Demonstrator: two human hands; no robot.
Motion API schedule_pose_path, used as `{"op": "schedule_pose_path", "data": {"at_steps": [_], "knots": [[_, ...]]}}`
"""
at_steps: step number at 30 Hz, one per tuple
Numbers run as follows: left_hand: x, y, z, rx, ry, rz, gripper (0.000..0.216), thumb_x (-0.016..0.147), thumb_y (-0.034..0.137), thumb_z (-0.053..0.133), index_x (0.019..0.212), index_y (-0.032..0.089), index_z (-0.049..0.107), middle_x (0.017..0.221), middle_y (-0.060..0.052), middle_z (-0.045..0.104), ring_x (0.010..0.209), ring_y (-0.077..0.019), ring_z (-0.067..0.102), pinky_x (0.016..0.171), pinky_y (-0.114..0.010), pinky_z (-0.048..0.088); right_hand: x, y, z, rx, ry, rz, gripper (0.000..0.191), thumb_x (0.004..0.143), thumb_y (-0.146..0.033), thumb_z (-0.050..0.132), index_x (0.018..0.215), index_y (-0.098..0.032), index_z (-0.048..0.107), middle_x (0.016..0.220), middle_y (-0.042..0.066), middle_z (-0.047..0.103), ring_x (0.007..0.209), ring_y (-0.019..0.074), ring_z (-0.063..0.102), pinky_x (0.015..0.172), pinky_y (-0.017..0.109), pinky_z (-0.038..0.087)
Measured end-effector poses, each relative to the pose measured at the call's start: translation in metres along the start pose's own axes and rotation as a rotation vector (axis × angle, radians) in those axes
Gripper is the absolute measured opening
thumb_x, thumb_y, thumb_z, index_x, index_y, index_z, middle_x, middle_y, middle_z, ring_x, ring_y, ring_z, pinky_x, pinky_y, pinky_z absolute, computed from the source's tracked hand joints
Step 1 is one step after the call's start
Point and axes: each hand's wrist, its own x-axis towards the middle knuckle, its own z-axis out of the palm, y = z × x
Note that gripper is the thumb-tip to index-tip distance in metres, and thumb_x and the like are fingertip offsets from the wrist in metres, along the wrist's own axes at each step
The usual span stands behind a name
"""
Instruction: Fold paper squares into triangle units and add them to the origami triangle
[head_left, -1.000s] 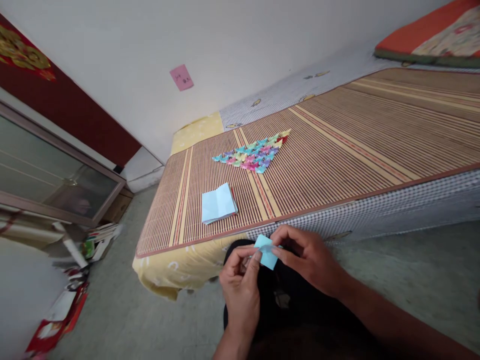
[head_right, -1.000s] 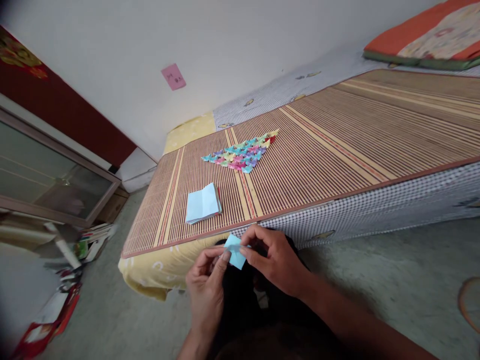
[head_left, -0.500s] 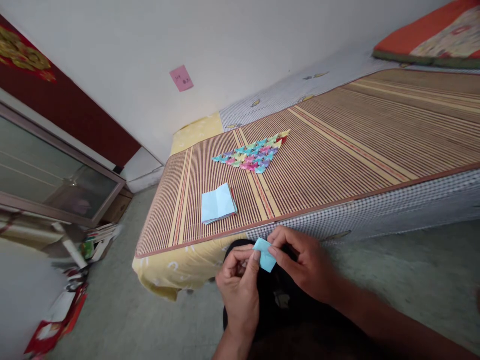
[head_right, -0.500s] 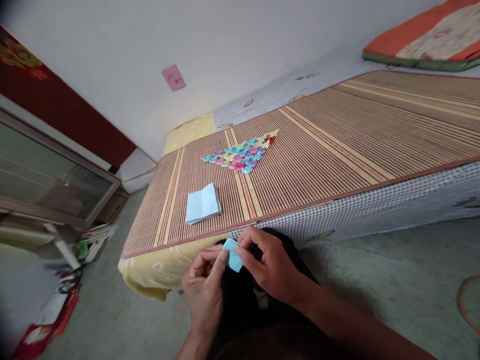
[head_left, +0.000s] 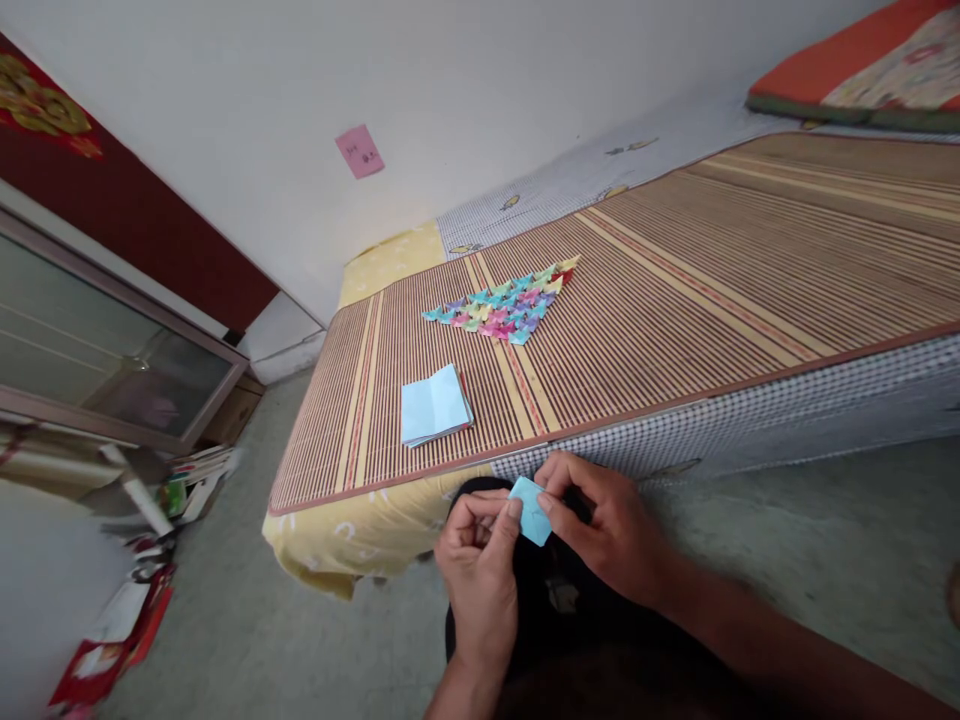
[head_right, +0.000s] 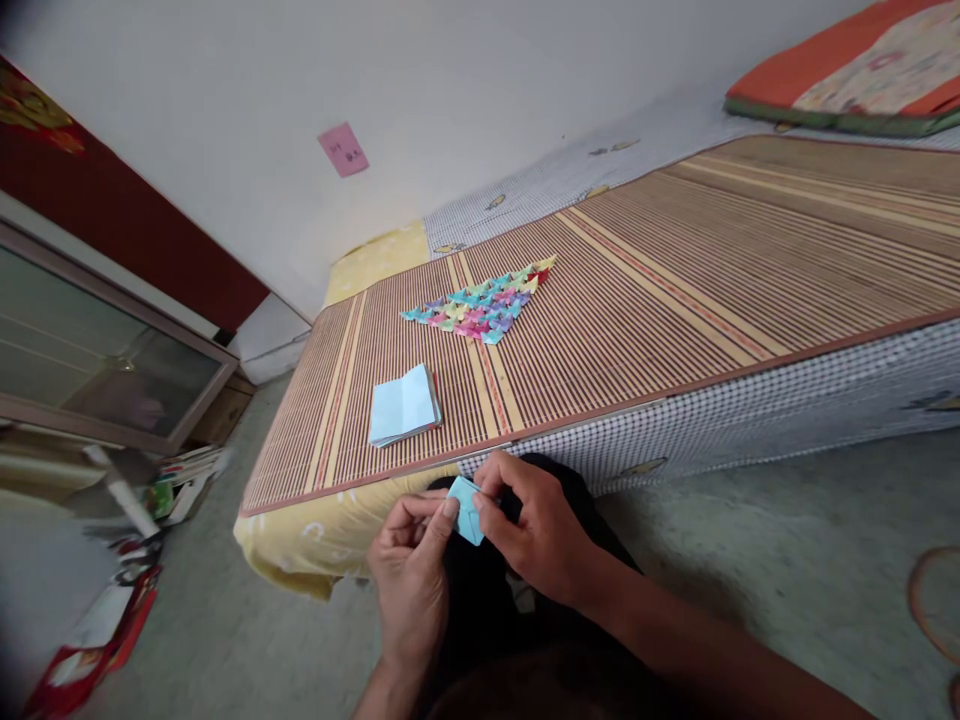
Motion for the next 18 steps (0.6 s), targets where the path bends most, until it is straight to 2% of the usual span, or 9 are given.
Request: {"op": "schedule_pose_path", "data": {"at_steps": [5, 8, 10, 14, 18], "knots": [[0.002, 0.001, 0.000, 0.026, -0.033, -0.028, 0.023, 0.081, 0.034, 0.080, 0.075, 0.017, 0.066, 0.075, -0.001, 0.069, 0.071, -0.0125, 0.062, 0.068, -0.022, 0.050, 0.000, 0.002, -0.003, -0.021, -0.036, 0.025, 0.016, 0.093, -0.019, 0.054, 0.078, -0.022, 0.048, 0.078, -0.001, 0.056, 0.071, 0.0147, 0.056, 0.065, 0.027, 0.045], [0.007, 0.005, -0.001, 0.021, -0.094, -0.104, 0.025, 0.077, 0.033, 0.083, 0.091, 0.017, 0.070, 0.071, 0.001, 0.067, 0.064, -0.0107, 0.058, 0.061, -0.021, 0.047, 0.001, 0.004, -0.006, -0.030, -0.107, 0.045, 0.017, 0.091, -0.019, 0.054, 0.076, -0.022, 0.045, 0.076, -0.001, 0.054, 0.070, 0.0151, 0.054, 0.064, 0.027, 0.043], [0.010, 0.008, -0.002, 0.022, -0.153, -0.145, 0.028, 0.076, 0.033, 0.084, 0.095, 0.017, 0.073, 0.072, 0.000, 0.069, 0.064, -0.0110, 0.059, 0.061, -0.021, 0.047, 0.003, 0.003, -0.007, -0.022, -0.149, 0.058, 0.019, 0.090, -0.018, 0.054, 0.074, -0.022, 0.044, 0.076, -0.001, 0.055, 0.070, 0.0154, 0.054, 0.063, 0.028, 0.043], [0.014, 0.011, -0.004, 0.034, -0.204, -0.183, 0.022, 0.075, 0.035, 0.084, 0.075, 0.015, 0.074, 0.065, 0.000, 0.067, 0.060, -0.0094, 0.054, 0.059, -0.020, 0.043, 0.005, -0.001, -0.009, -0.051, -0.177, 0.083, 0.020, 0.087, -0.018, 0.055, 0.072, -0.022, 0.043, 0.075, -0.001, 0.055, 0.069, 0.0155, 0.053, 0.063, 0.028, 0.042], [0.014, 0.007, -0.004, -0.016, -0.179, -0.211, 0.024, 0.077, 0.035, 0.083, 0.072, 0.015, 0.071, 0.062, 0.002, 0.061, 0.058, -0.0080, 0.047, 0.057, -0.020, 0.039, 0.006, -0.001, -0.010, -0.048, -0.171, 0.151, 0.009, 0.086, -0.020, 0.059, 0.080, -0.021, 0.053, 0.073, -0.002, 0.056, 0.067, 0.0149, 0.053, 0.063, 0.027, 0.044]]}}
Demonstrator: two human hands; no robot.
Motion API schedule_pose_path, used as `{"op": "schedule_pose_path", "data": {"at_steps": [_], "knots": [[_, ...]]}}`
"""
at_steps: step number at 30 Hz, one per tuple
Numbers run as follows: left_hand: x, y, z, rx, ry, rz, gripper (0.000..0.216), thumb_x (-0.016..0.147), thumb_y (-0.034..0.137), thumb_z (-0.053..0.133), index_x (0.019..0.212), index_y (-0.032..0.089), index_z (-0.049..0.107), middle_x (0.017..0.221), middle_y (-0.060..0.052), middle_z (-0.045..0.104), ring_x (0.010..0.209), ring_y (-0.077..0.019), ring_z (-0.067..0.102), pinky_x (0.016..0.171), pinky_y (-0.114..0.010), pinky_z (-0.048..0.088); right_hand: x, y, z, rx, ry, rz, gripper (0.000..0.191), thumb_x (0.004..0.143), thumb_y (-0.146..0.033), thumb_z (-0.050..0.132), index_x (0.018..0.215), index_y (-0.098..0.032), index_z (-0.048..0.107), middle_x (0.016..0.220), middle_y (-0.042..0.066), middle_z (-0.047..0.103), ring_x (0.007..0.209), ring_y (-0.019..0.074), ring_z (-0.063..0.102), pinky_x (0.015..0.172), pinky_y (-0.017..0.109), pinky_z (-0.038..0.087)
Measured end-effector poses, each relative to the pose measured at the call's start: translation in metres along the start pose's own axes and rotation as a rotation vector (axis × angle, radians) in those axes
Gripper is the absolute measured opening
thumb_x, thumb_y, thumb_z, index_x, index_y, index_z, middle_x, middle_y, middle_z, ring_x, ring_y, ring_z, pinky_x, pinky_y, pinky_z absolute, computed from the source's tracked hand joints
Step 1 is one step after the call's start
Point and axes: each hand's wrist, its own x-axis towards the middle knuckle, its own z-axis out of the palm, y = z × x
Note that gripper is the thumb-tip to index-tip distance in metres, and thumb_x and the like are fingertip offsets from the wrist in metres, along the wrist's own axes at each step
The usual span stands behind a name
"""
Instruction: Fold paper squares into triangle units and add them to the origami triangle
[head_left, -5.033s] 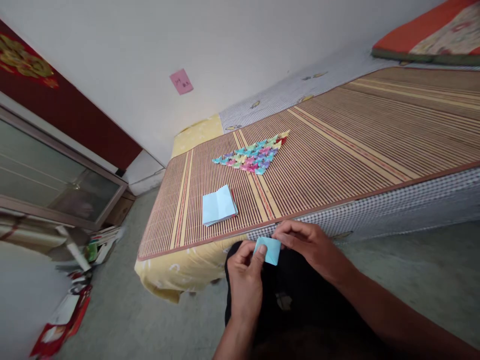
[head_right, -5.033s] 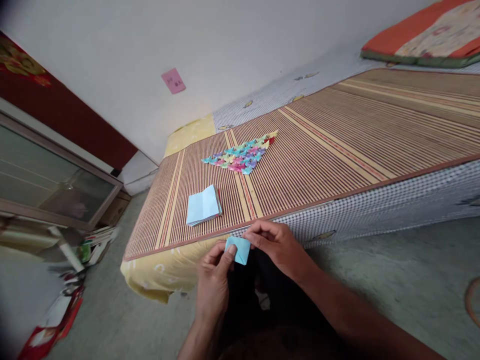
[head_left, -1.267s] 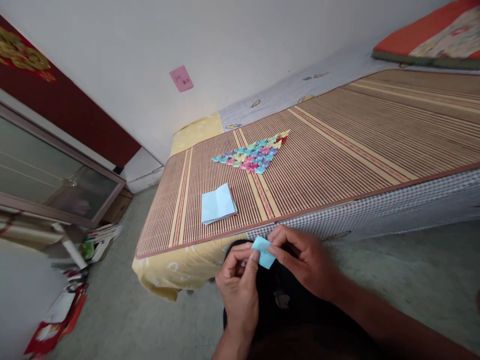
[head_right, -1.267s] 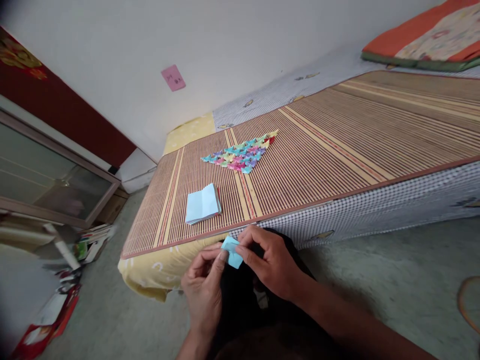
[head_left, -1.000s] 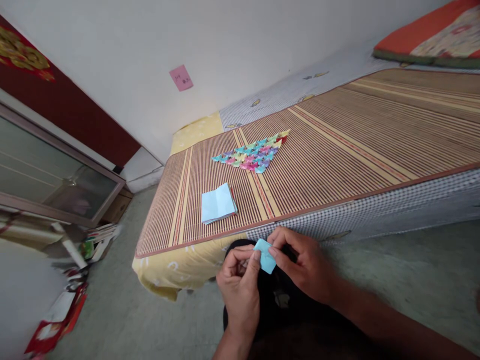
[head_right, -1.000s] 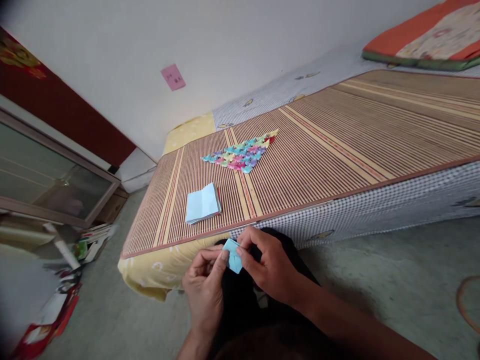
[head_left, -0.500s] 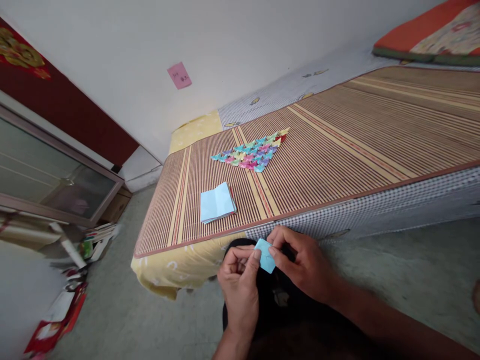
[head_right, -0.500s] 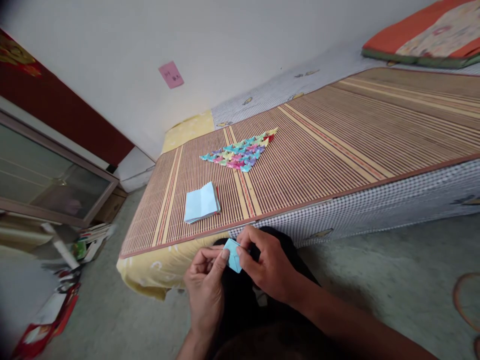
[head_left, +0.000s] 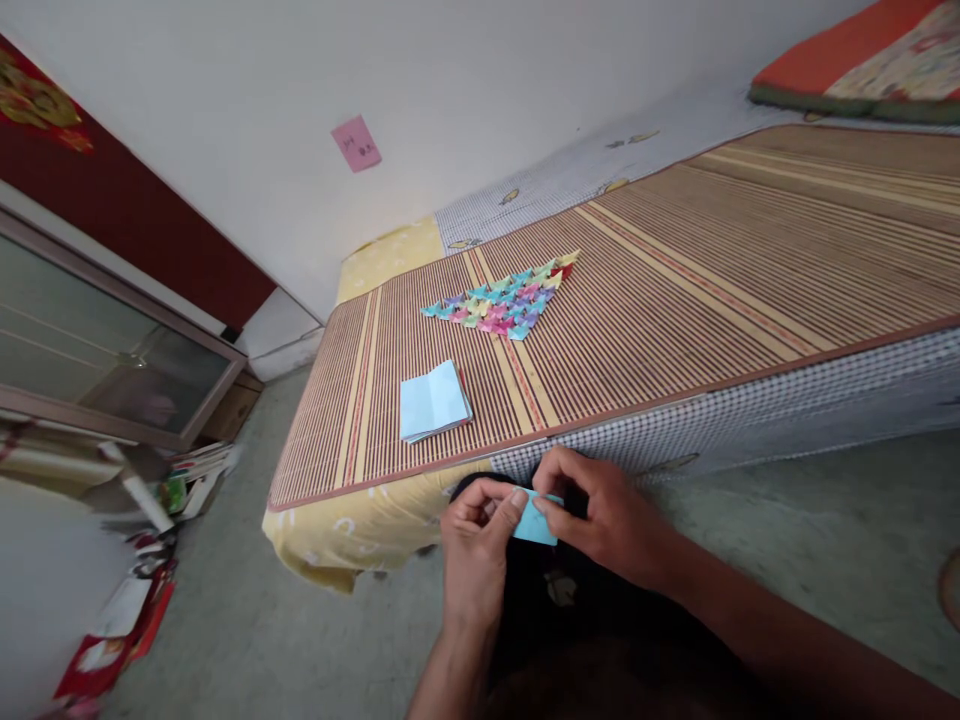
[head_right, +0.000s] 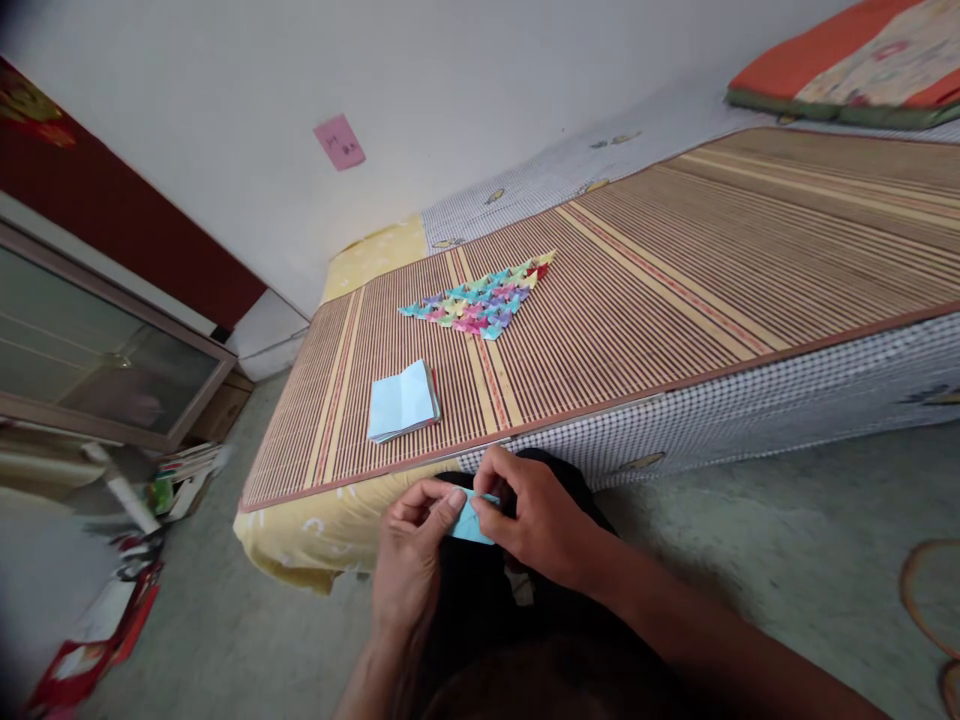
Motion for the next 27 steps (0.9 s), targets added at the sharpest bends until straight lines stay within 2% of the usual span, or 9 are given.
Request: {"op": "schedule_pose_path", "data": {"at_steps": [3, 6, 8, 12, 16, 21, 24, 27], "knots": [[0.001, -0.005, 0.002, -0.132, 0.018, -0.039, 0.026, 0.074, 0.036, 0.084, 0.072, 0.015, 0.069, 0.062, 0.003, 0.059, 0.059, -0.0088, 0.047, 0.059, -0.022, 0.040, 0.000, 0.001, -0.002, 0.061, -0.028, 0.074, 0.006, 0.089, -0.024, 0.061, 0.085, -0.021, 0.057, 0.073, -0.002, 0.057, 0.066, 0.0144, 0.053, 0.061, 0.026, 0.043], [0.001, -0.007, 0.005, -0.237, 0.017, -0.077, 0.028, 0.071, 0.035, 0.086, 0.070, 0.015, 0.067, 0.062, 0.002, 0.058, 0.059, -0.0099, 0.048, 0.059, -0.023, 0.040, 0.001, 0.002, -0.003, 0.063, -0.092, 0.100, 0.022, 0.093, -0.028, 0.058, 0.073, -0.021, 0.053, 0.066, -0.004, 0.051, 0.061, 0.0130, 0.047, 0.056, 0.025, 0.037], [0.002, -0.006, 0.006, -0.270, 0.004, -0.091, 0.027, 0.070, 0.034, 0.086, 0.069, 0.015, 0.066, 0.062, 0.002, 0.058, 0.059, -0.0103, 0.048, 0.060, -0.023, 0.040, 0.001, 0.001, -0.004, 0.046, -0.064, 0.080, 0.028, 0.096, -0.030, 0.055, 0.070, -0.020, 0.050, 0.064, -0.004, 0.047, 0.060, 0.0128, 0.045, 0.056, 0.025, 0.035], [0.002, -0.004, 0.007, -0.191, -0.059, -0.076, 0.026, 0.075, 0.035, 0.083, 0.068, 0.015, 0.067, 0.060, 0.001, 0.058, 0.060, -0.0108, 0.048, 0.062, -0.023, 0.039, 0.001, 0.002, -0.007, 0.050, 0.030, 0.058, 0.031, 0.098, -0.035, 0.054, 0.070, -0.021, 0.050, 0.063, -0.004, 0.046, 0.059, 0.0129, 0.045, 0.056, 0.026, 0.035], [0.001, -0.002, 0.004, -0.035, -0.085, -0.026, 0.025, 0.078, 0.035, 0.081, 0.070, 0.015, 0.067, 0.060, 0.001, 0.059, 0.059, -0.0108, 0.049, 0.060, -0.023, 0.038, 0.001, 0.003, -0.007, 0.109, 0.062, 0.086, 0.032, 0.096, -0.038, 0.057, 0.070, -0.020, 0.052, 0.063, -0.004, 0.046, 0.059, 0.0129, 0.044, 0.055, 0.026, 0.035], [-0.001, -0.006, 0.005, -0.053, 0.014, 0.062, 0.023, 0.083, 0.034, 0.077, 0.074, 0.016, 0.067, 0.064, 0.002, 0.060, 0.062, -0.0106, 0.052, 0.064, -0.023, 0.041, 0.003, 0.006, 0.002, 0.456, -0.019, 0.285, 0.032, 0.086, -0.047, 0.070, 0.073, -0.019, 0.060, 0.064, -0.004, 0.054, 0.057, 0.0119, 0.049, 0.053, 0.023, 0.042], [-0.001, -0.007, 0.007, -0.136, 0.073, 0.084, 0.023, 0.083, 0.034, 0.078, 0.074, 0.016, 0.066, 0.064, 0.003, 0.060, 0.062, -0.0104, 0.053, 0.064, -0.022, 0.042, 0.004, 0.008, 0.010, 0.539, -0.099, 0.287, 0.032, 0.082, -0.047, 0.075, 0.075, -0.017, 0.067, 0.069, -0.001, 0.062, 0.059, 0.0123, 0.054, 0.058, 0.024, 0.047], [0.000, -0.007, 0.008, -0.212, 0.117, 0.086, 0.024, 0.080, 0.034, 0.080, 0.071, 0.016, 0.065, 0.062, 0.003, 0.059, 0.060, -0.0104, 0.053, 0.063, -0.022, 0.043, 0.003, 0.009, 0.016, 0.547, -0.119, 0.275, 0.029, 0.081, -0.043, 0.076, 0.076, -0.016, 0.068, 0.073, 0.001, 0.066, 0.060, 0.0124, 0.055, 0.059, 0.024, 0.048]]}}
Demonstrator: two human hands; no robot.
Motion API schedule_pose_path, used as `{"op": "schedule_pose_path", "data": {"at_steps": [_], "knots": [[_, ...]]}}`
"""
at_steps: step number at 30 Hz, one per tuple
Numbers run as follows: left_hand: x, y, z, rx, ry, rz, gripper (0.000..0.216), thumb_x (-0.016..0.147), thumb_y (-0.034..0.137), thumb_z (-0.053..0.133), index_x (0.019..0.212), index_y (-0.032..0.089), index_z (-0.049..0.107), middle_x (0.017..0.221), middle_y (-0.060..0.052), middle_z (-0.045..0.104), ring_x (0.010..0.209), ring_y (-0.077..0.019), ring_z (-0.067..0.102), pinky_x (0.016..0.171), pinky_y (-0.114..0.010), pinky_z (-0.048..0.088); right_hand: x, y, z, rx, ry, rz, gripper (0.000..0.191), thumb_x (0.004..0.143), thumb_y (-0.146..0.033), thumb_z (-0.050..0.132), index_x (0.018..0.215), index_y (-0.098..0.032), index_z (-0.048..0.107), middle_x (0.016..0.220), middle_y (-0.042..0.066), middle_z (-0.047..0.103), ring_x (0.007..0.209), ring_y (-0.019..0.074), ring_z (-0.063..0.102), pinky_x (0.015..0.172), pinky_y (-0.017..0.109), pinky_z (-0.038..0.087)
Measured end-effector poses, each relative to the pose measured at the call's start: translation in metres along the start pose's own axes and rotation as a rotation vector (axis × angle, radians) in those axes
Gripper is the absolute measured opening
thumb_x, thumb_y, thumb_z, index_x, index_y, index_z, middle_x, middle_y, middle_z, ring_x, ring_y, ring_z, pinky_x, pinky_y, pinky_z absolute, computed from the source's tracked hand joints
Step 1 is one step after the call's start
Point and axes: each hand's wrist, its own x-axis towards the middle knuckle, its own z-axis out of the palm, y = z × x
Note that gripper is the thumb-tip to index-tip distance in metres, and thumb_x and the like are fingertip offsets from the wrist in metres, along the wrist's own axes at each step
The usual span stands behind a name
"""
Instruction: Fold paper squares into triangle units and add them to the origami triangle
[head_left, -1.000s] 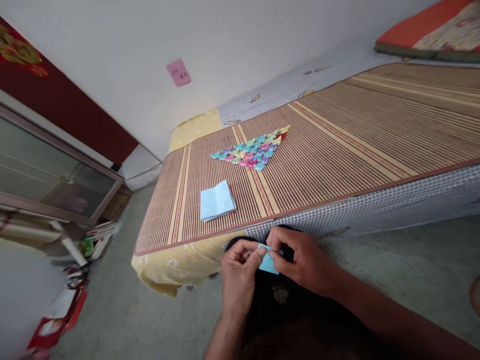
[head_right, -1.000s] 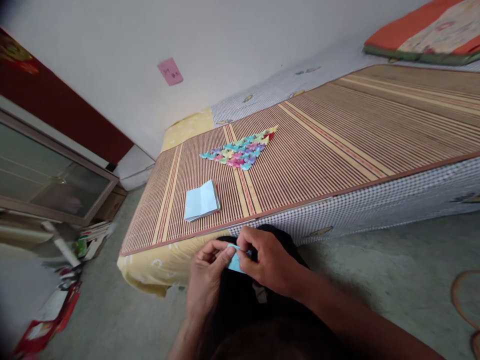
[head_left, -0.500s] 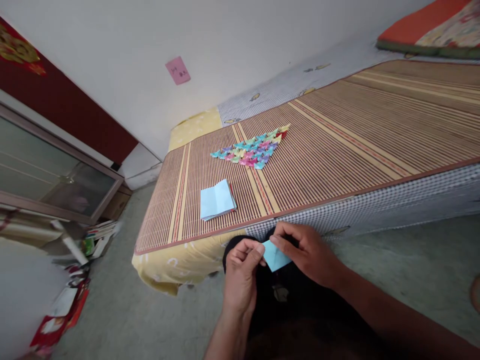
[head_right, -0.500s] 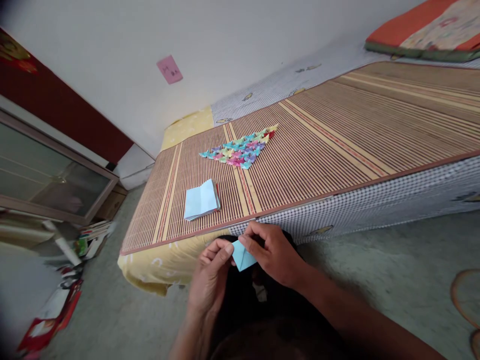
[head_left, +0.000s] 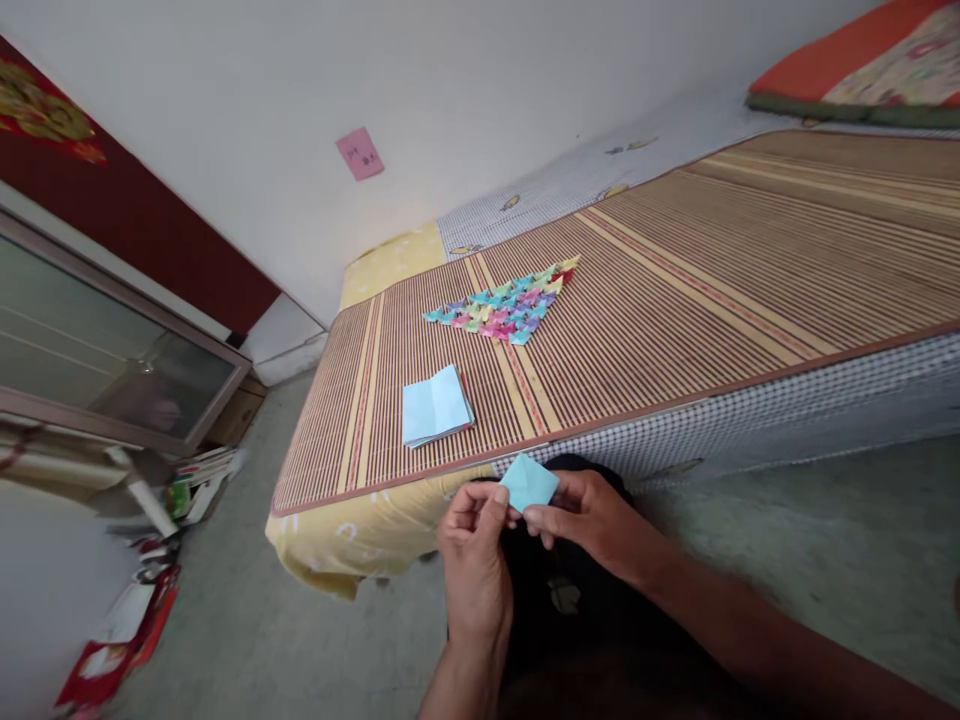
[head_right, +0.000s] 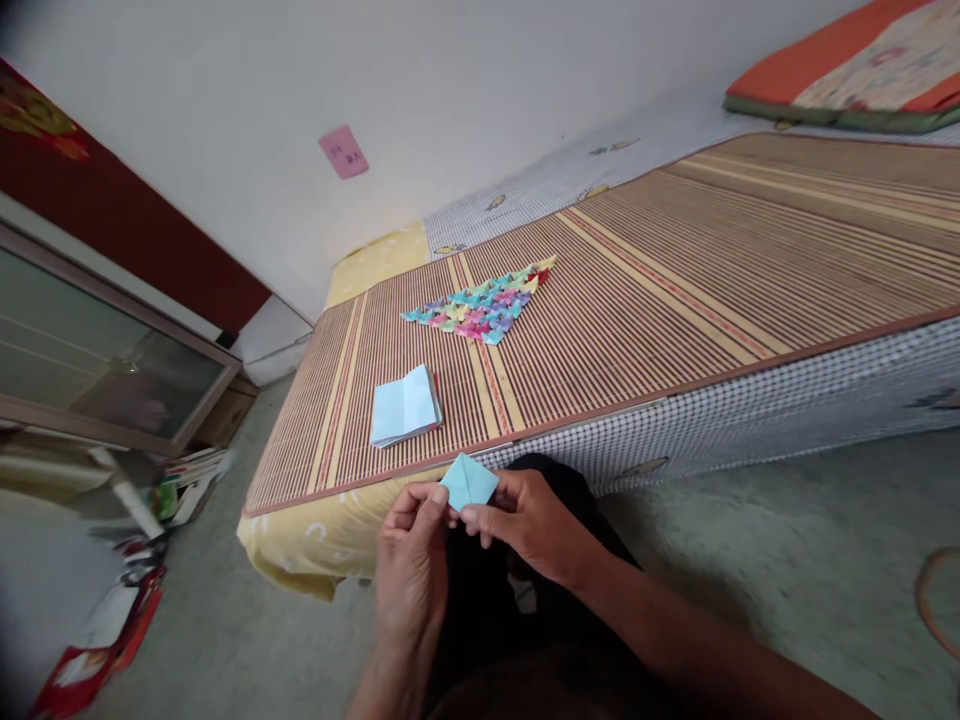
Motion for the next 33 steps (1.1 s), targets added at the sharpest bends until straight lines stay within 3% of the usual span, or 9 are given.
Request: {"op": "schedule_pose_path", "data": {"at_steps": [6, 11, 15, 22, 29, 33], "knots": [[0.003, -0.003, 0.000, -0.131, 0.002, -0.096, 0.027, 0.074, 0.033, 0.083, 0.068, 0.016, 0.064, 0.060, 0.002, 0.059, 0.060, -0.0108, 0.051, 0.063, -0.023, 0.043, -0.006, -0.001, 0.002, -0.170, 0.086, -0.084, 0.020, 0.088, -0.036, 0.068, 0.081, -0.017, 0.065, 0.068, -0.001, 0.058, 0.062, 0.0135, 0.051, 0.059, 0.025, 0.043], [0.004, -0.002, 0.001, -0.074, 0.013, -0.086, 0.027, 0.073, 0.034, 0.083, 0.068, 0.015, 0.064, 0.061, 0.000, 0.062, 0.058, -0.0107, 0.050, 0.061, -0.023, 0.042, -0.007, -0.007, -0.005, -0.246, 0.109, -0.141, 0.022, 0.092, -0.037, 0.063, 0.080, -0.019, 0.061, 0.066, -0.002, 0.056, 0.062, 0.0137, 0.052, 0.059, 0.025, 0.044], [0.001, -0.004, 0.003, 0.007, -0.027, -0.073, 0.025, 0.076, 0.033, 0.081, 0.068, 0.015, 0.065, 0.064, -0.001, 0.065, 0.057, -0.0097, 0.050, 0.058, -0.021, 0.040, -0.004, -0.012, -0.009, -0.232, 0.208, -0.181, 0.025, 0.093, -0.037, 0.062, 0.075, -0.020, 0.060, 0.062, -0.003, 0.054, 0.059, 0.0130, 0.052, 0.058, 0.024, 0.044], [0.001, -0.013, 0.004, 0.058, -0.099, -0.073, 0.022, 0.081, 0.034, 0.078, 0.079, 0.015, 0.067, 0.062, 0.001, 0.067, 0.055, -0.0088, 0.057, 0.056, -0.019, 0.041, -0.003, -0.015, -0.005, -0.227, 0.189, -0.233, 0.024, 0.095, -0.034, 0.060, 0.075, -0.020, 0.062, 0.061, -0.004, 0.055, 0.053, 0.0118, 0.050, 0.051, 0.023, 0.040], [0.002, 0.006, 0.004, 0.140, -0.110, -0.061, 0.032, 0.082, 0.038, 0.078, 0.101, 0.015, 0.067, 0.052, 0.004, 0.064, 0.040, -0.0069, 0.049, 0.044, -0.017, 0.037, -0.007, -0.014, -0.007, -0.503, 0.243, -0.341, 0.017, 0.095, -0.026, 0.060, 0.082, -0.020, 0.069, 0.066, -0.002, 0.063, 0.058, 0.0137, 0.056, 0.057, 0.024, 0.044], [0.004, 0.017, 0.001, 0.159, -0.142, -0.087, 0.028, 0.083, 0.040, 0.076, 0.087, 0.013, 0.069, 0.063, -0.004, 0.074, 0.041, -0.0075, 0.055, 0.044, -0.018, 0.038, -0.007, -0.013, -0.007, -0.539, 0.218, -0.349, 0.017, 0.096, -0.024, 0.059, 0.083, -0.020, 0.069, 0.070, -0.001, 0.067, 0.062, 0.0146, 0.060, 0.059, 0.024, 0.046]]}}
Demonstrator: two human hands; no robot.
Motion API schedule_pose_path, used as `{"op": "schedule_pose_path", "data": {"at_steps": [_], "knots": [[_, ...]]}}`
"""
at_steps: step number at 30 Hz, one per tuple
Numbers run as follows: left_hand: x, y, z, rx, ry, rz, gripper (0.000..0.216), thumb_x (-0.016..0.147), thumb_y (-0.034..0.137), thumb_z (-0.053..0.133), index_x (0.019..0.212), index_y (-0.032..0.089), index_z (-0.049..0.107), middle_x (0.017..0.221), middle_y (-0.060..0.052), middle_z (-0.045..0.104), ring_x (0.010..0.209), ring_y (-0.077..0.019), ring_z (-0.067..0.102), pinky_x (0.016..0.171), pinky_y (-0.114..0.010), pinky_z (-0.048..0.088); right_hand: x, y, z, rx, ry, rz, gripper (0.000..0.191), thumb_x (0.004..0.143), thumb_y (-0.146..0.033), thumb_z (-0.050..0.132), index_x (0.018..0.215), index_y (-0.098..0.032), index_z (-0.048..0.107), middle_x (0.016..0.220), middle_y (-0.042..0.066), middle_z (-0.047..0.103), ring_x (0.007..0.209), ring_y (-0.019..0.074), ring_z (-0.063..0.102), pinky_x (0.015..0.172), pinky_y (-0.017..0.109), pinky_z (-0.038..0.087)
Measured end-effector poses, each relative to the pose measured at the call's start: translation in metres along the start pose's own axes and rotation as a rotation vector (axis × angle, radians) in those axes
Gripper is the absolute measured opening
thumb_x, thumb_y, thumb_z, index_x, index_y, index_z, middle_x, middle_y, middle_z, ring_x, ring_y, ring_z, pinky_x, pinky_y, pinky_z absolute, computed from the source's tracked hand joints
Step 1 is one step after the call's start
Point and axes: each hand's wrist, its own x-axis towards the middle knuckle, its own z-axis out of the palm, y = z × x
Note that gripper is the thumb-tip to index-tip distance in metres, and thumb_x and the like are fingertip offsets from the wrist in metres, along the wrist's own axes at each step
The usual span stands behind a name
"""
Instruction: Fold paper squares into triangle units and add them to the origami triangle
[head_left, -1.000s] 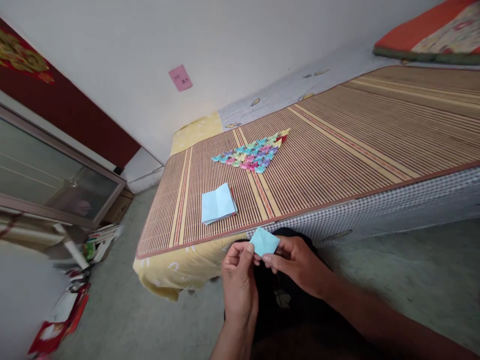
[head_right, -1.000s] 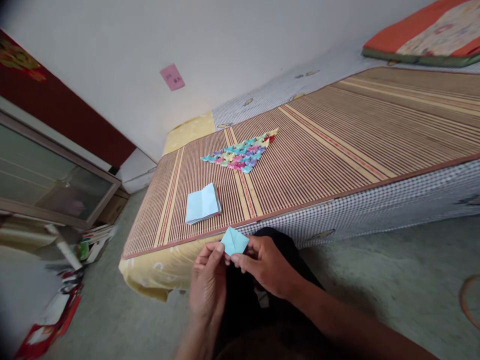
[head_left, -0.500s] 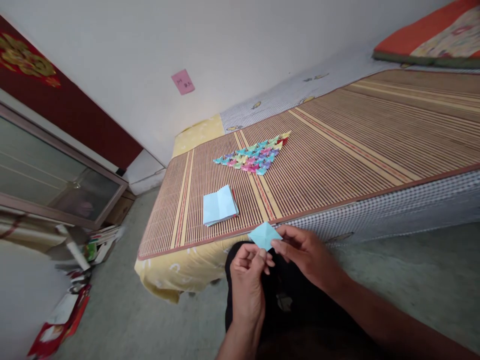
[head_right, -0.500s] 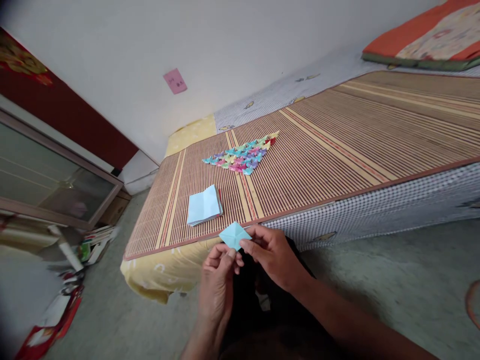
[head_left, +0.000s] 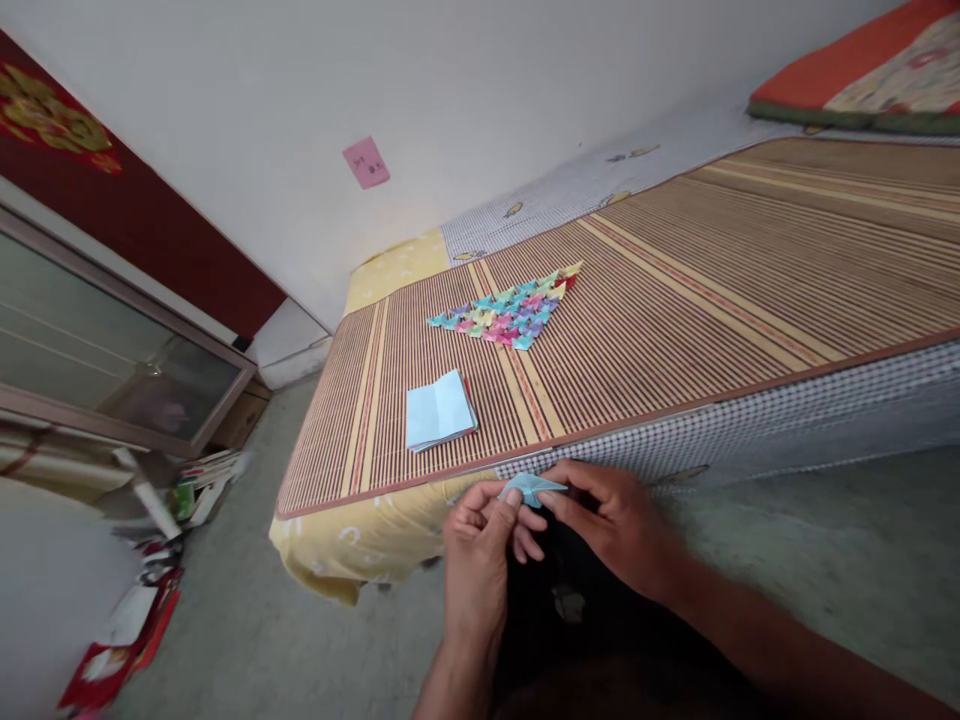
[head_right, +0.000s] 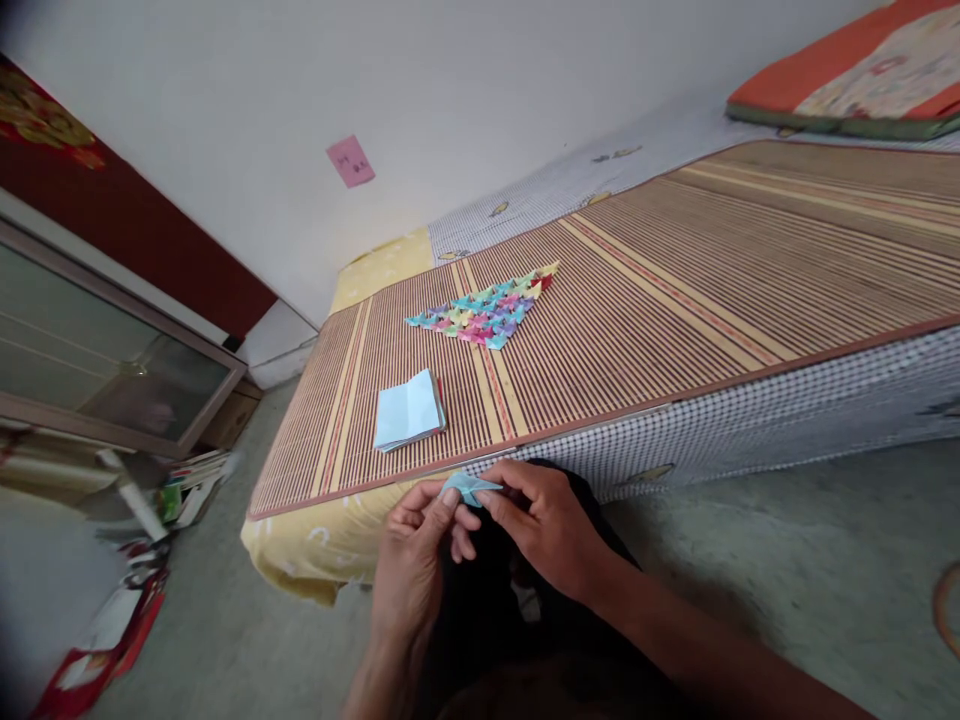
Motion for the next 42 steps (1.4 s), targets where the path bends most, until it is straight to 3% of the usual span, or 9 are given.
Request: {"op": "schedule_pose_path", "data": {"at_steps": [5, 8, 11, 18, 25, 33, 42], "knots": [[0.001, -0.001, -0.003, 0.011, -0.025, -0.033, 0.027, 0.082, 0.039, 0.077, 0.089, 0.013, 0.072, 0.071, -0.008, 0.078, 0.046, -0.0124, 0.064, 0.045, -0.020, 0.043, -0.002, 0.004, 0.001, -0.073, 0.032, -0.079, 0.015, 0.096, -0.020, 0.058, 0.086, -0.022, 0.068, 0.072, -0.001, 0.065, 0.064, 0.0148, 0.061, 0.062, 0.025, 0.048], [-0.001, -0.005, -0.006, -0.032, -0.024, -0.018, 0.022, 0.083, 0.036, 0.077, 0.090, 0.015, 0.074, 0.080, -0.009, 0.079, 0.068, -0.0193, 0.074, 0.064, -0.027, 0.056, -0.003, 0.005, 0.002, -0.084, 0.083, -0.147, 0.013, 0.097, -0.017, 0.058, 0.094, -0.024, 0.069, 0.080, 0.000, 0.068, 0.072, 0.0157, 0.064, 0.068, 0.026, 0.051], [-0.002, -0.008, -0.009, -0.036, 0.007, 0.051, 0.019, 0.083, 0.033, 0.078, 0.093, 0.017, 0.077, 0.082, -0.006, 0.078, 0.076, -0.0194, 0.073, 0.075, -0.031, 0.057, -0.004, 0.003, 0.003, -0.032, 0.122, -0.176, 0.017, 0.094, -0.015, 0.063, 0.105, -0.026, 0.069, 0.085, 0.000, 0.069, 0.072, 0.0154, 0.063, 0.068, 0.026, 0.052], [-0.006, -0.007, -0.010, 0.030, 0.054, 0.147, 0.013, 0.083, 0.032, 0.079, 0.089, 0.020, 0.080, 0.078, -0.003, 0.077, 0.074, -0.0159, 0.069, 0.075, -0.026, 0.054, -0.004, -0.006, 0.005, 0.046, 0.158, -0.246, 0.013, 0.094, -0.012, 0.064, 0.095, -0.025, 0.069, 0.087, 0.000, 0.070, 0.082, 0.0161, 0.068, 0.076, 0.026, 0.053], [-0.008, -0.007, -0.007, 0.097, 0.091, 0.296, 0.009, 0.085, 0.029, 0.077, 0.088, 0.022, 0.082, 0.093, -0.004, 0.077, 0.086, -0.0176, 0.070, 0.080, -0.027, 0.056, -0.006, -0.008, 0.007, 0.059, 0.198, -0.220, 0.010, 0.095, -0.015, 0.064, 0.090, -0.023, 0.067, 0.091, 0.003, 0.069, 0.087, 0.0178, 0.068, 0.080, 0.028, 0.054], [-0.010, -0.012, -0.006, -0.011, 0.147, 0.238, 0.007, 0.082, 0.026, 0.081, 0.083, 0.020, 0.076, 0.083, 0.000, 0.075, 0.066, -0.0096, 0.067, 0.067, -0.020, 0.056, -0.007, -0.008, 0.011, 0.249, 0.150, -0.107, 0.010, 0.094, -0.016, 0.065, 0.086, -0.023, 0.064, 0.086, 0.000, 0.066, 0.080, 0.0147, 0.066, 0.074, 0.025, 0.052], [-0.014, -0.011, -0.001, 0.048, 0.195, 0.265, 0.014, 0.081, 0.028, 0.081, 0.077, 0.017, 0.073, 0.079, -0.002, 0.073, 0.067, -0.0117, 0.068, 0.067, -0.022, 0.057, -0.008, -0.009, 0.012, 0.283, 0.108, -0.048, 0.012, 0.095, -0.020, 0.063, 0.083, -0.021, 0.061, 0.082, 0.000, 0.062, 0.076, 0.0153, 0.061, 0.070, 0.028, 0.050]]}}
